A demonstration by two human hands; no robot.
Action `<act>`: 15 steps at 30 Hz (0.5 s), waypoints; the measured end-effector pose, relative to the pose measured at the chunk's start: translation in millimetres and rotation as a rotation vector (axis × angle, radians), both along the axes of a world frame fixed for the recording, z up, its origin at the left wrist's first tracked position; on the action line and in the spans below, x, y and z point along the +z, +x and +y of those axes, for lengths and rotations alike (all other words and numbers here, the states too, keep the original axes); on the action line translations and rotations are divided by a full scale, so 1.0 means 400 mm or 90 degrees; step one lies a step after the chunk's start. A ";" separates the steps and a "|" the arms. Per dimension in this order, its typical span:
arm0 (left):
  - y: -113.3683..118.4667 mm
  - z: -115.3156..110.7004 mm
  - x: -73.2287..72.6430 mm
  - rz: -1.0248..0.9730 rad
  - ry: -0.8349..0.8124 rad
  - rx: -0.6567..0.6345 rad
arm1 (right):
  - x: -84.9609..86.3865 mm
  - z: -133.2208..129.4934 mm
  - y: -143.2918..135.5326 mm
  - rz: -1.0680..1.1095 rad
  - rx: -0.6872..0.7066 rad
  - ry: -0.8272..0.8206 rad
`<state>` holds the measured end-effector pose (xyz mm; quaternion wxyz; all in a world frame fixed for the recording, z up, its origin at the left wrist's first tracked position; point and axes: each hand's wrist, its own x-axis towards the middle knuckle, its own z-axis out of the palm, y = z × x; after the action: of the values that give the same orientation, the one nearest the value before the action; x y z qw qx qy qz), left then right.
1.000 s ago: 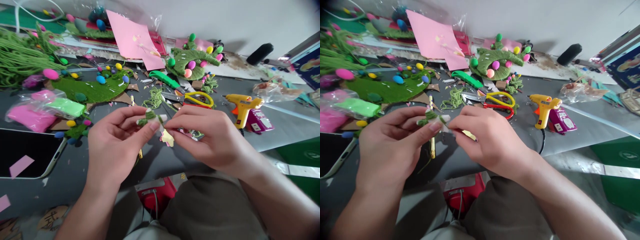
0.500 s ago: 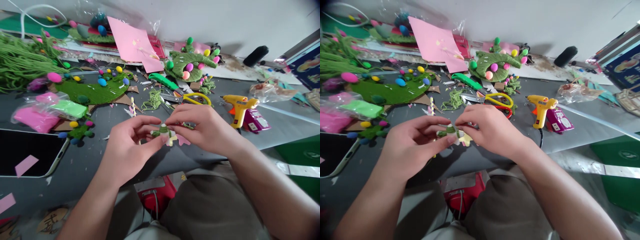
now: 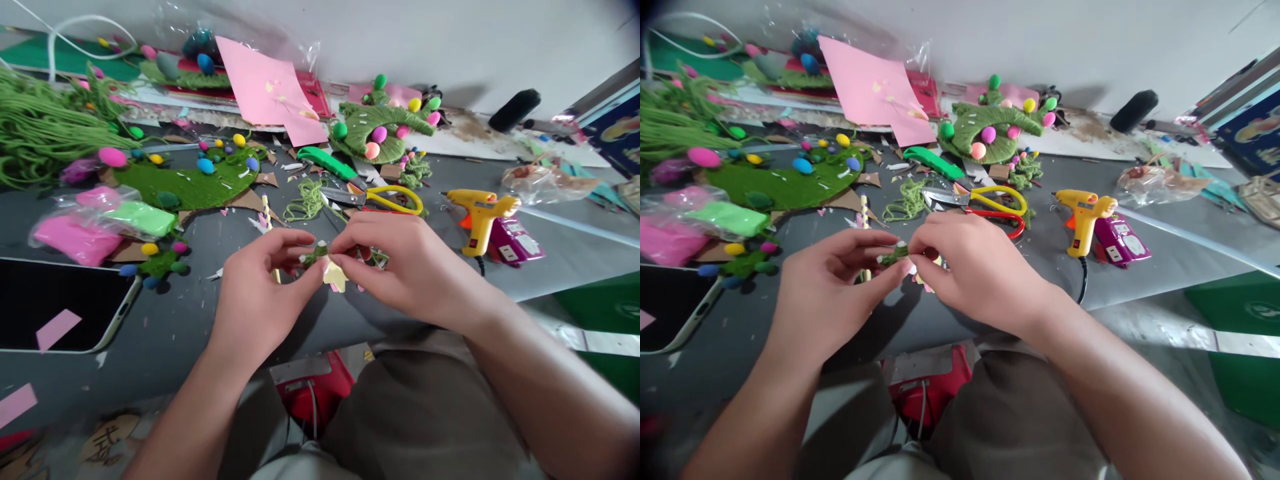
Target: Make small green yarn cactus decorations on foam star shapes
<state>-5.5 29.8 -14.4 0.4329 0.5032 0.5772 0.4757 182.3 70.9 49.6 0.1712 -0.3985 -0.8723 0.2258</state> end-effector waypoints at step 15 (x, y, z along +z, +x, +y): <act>-0.015 0.014 0.010 -0.287 0.043 0.091 | 0.006 -0.025 -0.001 0.015 0.050 0.130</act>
<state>-11.5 35.6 -10.2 0.4990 0.3564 0.4839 0.6244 181.8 60.9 52.1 0.2121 -0.3416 -0.9037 0.1470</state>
